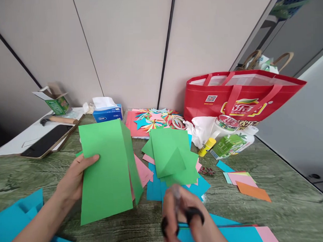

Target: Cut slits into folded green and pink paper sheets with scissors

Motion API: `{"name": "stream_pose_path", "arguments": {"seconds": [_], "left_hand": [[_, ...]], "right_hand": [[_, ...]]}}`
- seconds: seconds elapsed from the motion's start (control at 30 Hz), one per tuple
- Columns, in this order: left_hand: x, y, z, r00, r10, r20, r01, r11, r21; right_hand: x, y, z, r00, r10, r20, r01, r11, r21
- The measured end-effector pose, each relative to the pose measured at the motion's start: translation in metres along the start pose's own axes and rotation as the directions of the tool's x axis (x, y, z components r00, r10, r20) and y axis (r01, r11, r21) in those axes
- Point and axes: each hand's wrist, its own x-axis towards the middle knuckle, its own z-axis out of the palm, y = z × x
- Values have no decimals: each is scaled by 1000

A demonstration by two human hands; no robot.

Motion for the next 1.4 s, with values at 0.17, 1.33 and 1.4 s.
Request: {"name": "stream_pose_path", "arguments": {"seconds": [0.17, 1.33, 1.4], "left_hand": [[-9, -8, -1, 967, -133, 216, 156, 984, -91], [17, -23, -7, 995, 55, 87, -82, 938, 338], [17, -23, -6, 994, 84, 68, -101, 941, 324]], "right_hand": [[23, 4, 6, 998, 48, -30, -40, 974, 224], [22, -7, 18, 952, -241, -189, 205, 960, -193], [16, -3, 26, 984, 3, 181, 1, 1000, -21]]}}
